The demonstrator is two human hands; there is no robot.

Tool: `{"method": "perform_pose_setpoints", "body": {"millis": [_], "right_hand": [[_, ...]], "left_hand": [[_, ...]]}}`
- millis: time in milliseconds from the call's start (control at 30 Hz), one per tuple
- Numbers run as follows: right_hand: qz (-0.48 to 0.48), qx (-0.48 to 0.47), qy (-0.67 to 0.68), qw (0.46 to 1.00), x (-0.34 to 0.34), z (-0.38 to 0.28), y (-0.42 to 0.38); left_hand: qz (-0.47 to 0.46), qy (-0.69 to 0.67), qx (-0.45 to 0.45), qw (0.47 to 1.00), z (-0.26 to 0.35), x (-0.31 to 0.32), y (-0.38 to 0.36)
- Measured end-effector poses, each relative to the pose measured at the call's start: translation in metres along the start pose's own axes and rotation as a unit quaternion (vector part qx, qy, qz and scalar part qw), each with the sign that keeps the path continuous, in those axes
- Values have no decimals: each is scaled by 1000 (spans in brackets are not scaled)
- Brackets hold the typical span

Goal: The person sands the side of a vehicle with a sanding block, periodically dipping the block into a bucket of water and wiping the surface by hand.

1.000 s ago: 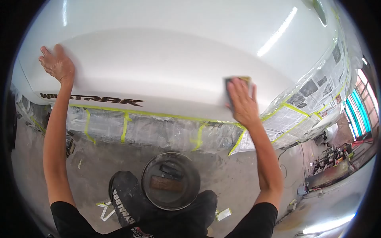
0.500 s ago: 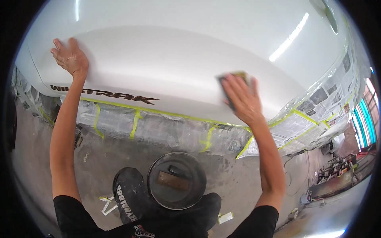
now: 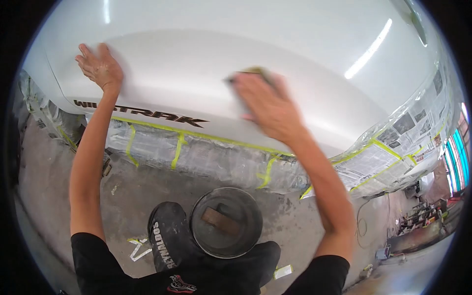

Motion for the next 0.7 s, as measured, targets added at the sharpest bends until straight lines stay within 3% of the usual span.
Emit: {"method": "perform_pose_setpoints", "body": {"millis": [100,167,233,333,400,500,567,700], "right_hand": [[99,-101,52,989,8,-54,72],[77,-116,79,987,-2,-34,61],[-3,-35,-32,999,-16,11,-4],[-47,36,-33,998,-7,14,-22],[56,-9,26,998,8,-17,21],[129,-43,103,985,16,-59,76],[100,-50,95,989,1,-42,61],[66,78,-36,994,12,30,-69]], "left_hand": [[1,12,3,1000,-1,0,-3],[1,18,-3,1000,-2,2,1],[-2,10,-4,1000,1,0,-1],[1,17,-5,1000,-8,3,0],[-7,22,-5,1000,-2,5,0],[-14,28,-13,999,4,-1,0],[-18,36,-18,999,3,0,0],[-25,33,-15,999,4,-2,-3]]}}
Point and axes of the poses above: each hand's wrist, its own y-axis towards the middle knuckle, its own x-axis out of the palm, z = x × y, the point moved 3 cm from there along y, towards the middle knuckle, and after that the axes turned 6 degrees about y, right-handed, at the moved point
